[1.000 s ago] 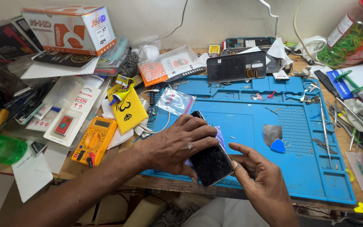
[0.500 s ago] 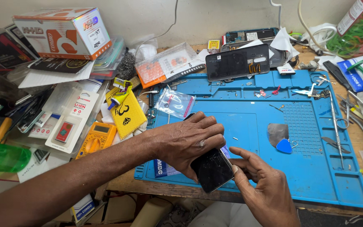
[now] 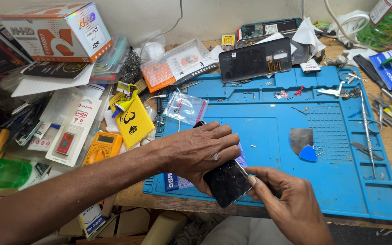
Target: The person disassembles a smartphone by prying open the casing with a plastic tool and removing the back cover. They then use tweezers to manipulate internal components and connectors, repeatedly opening and closing the device to inspect the interior.
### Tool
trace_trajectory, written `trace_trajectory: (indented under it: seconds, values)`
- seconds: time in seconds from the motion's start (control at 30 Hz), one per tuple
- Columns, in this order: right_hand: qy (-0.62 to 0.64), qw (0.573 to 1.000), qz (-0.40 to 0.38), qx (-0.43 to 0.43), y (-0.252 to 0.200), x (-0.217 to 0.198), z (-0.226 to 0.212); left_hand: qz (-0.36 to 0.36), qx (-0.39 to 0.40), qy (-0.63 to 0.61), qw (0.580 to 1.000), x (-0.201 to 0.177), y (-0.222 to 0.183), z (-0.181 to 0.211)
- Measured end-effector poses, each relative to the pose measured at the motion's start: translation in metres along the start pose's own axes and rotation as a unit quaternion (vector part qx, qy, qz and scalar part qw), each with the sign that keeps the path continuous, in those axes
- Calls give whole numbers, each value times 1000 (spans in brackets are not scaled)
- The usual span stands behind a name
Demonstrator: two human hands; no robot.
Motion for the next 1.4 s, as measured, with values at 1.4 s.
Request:
trace_trajectory:
  seconds: [1.4]
  values:
    - [-156, 984, 11, -87, 30, -1, -33, 87, 17, 44, 995, 12, -28, 7]
Point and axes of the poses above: each hand's wrist, its own y-axis towards the middle knuckle, its own x-axis out of the palm, z = x × y, the point moved 3 cm from there along y, towards the middle knuckle, and after that the axes turned 10 degrees about x, right-handed, at the moved point
